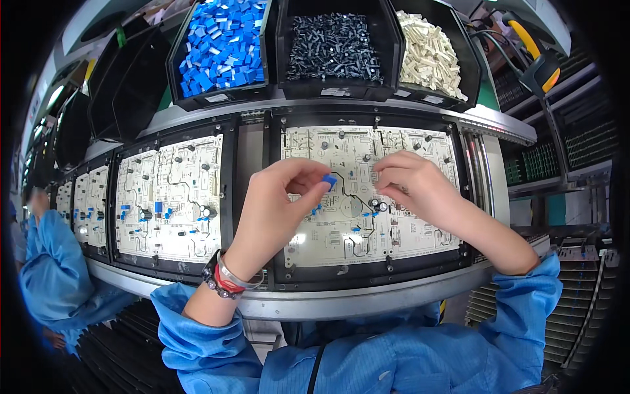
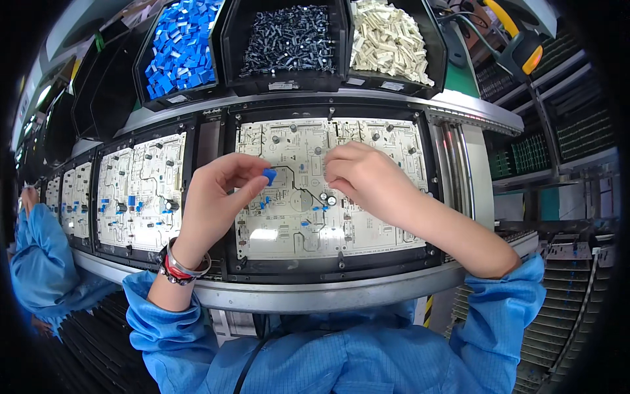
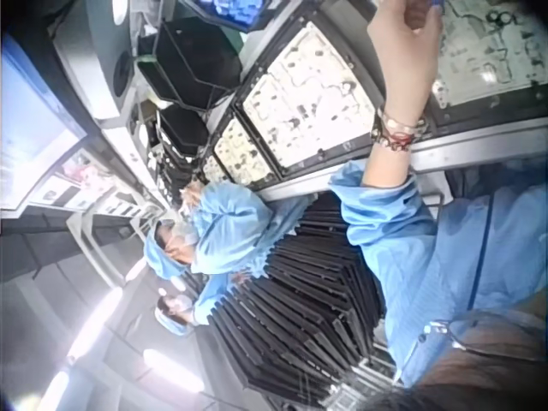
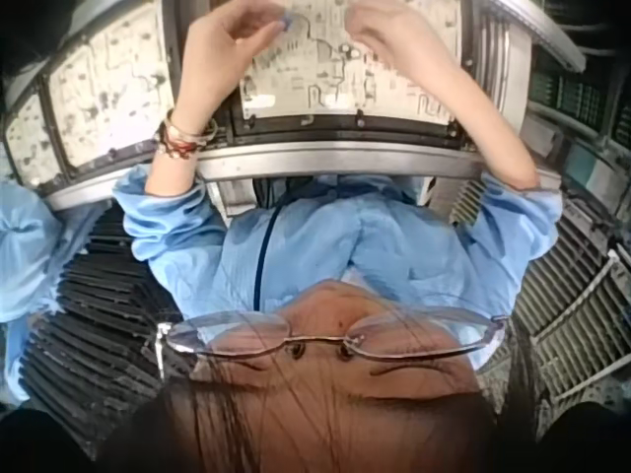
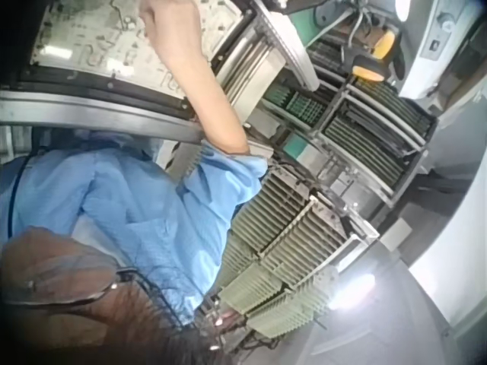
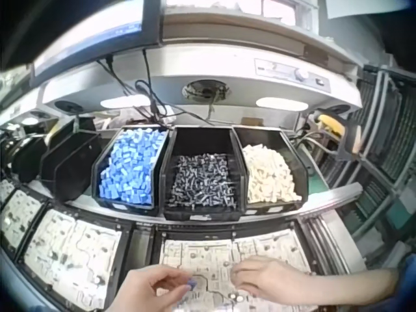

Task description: Manually placing small plastic components into designated spots on printed circuit boards and managing assembly frames.

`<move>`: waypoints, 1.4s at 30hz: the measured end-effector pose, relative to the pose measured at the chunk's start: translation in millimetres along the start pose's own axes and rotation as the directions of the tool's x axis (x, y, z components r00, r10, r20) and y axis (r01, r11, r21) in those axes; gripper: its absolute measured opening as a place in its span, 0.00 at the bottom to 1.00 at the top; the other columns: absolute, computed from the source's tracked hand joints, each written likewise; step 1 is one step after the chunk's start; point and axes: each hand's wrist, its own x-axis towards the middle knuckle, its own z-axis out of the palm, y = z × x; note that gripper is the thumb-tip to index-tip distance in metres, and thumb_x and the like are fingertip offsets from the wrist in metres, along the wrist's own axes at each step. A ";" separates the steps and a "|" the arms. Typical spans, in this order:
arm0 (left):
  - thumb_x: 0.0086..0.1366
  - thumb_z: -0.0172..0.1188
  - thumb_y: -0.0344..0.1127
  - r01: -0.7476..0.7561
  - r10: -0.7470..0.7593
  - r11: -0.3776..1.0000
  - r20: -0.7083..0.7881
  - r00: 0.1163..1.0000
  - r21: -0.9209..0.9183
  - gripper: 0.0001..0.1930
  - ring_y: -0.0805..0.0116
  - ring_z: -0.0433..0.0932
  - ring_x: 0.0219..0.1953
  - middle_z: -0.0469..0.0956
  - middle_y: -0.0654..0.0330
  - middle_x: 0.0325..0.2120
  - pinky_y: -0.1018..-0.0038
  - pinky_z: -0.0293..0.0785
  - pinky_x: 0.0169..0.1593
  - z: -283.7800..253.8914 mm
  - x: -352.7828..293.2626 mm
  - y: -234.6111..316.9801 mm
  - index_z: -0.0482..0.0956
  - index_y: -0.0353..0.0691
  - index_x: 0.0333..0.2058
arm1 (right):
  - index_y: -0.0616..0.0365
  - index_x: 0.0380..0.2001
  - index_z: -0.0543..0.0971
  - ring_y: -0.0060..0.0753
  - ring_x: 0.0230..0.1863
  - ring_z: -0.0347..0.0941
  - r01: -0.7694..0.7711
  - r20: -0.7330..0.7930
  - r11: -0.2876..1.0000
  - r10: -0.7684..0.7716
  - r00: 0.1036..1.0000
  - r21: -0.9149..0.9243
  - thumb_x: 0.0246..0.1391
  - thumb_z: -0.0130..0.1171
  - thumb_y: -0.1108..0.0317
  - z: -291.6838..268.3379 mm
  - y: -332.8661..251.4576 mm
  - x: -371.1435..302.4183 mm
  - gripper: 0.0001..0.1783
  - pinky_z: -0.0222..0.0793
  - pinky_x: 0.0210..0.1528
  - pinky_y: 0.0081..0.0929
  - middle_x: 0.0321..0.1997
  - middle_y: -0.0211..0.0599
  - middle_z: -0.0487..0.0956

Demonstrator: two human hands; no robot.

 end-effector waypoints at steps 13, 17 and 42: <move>0.50 0.60 0.23 -0.324 0.362 0.711 0.070 0.930 0.624 0.08 0.58 0.71 0.35 0.75 0.58 0.27 0.68 0.70 0.39 10.4 3.1 -7.7 0.81 0.37 0.31 | 0.60 0.42 0.73 0.39 0.40 0.72 -0.010 0.161 0.985 -0.018 0.987 0.175 0.46 0.59 0.76 -17.9 8.8 10.0 0.17 0.70 0.41 0.31 0.41 0.39 0.72; 0.49 0.60 0.23 -0.292 0.330 0.683 0.074 0.941 0.670 0.08 0.58 0.71 0.35 0.75 0.58 0.27 0.68 0.70 0.40 11.3 3.3 -7.0 0.81 0.37 0.30 | 0.60 0.46 0.72 0.36 0.38 0.72 0.045 0.054 0.988 -0.053 0.997 0.146 0.47 0.58 0.77 -18.1 13.9 13.4 0.20 0.71 0.39 0.27 0.42 0.38 0.71; 0.49 0.61 0.23 -0.312 0.288 0.561 0.173 0.942 0.767 0.08 0.60 0.72 0.33 0.74 0.59 0.27 0.69 0.71 0.38 17.3 -3.2 4.4 0.80 0.38 0.30 | 0.66 0.33 0.78 0.45 0.37 0.77 0.032 -0.313 0.909 -0.176 0.933 -0.416 0.44 0.56 0.74 -21.3 48.0 155.2 0.10 0.74 0.37 0.35 0.35 0.54 0.76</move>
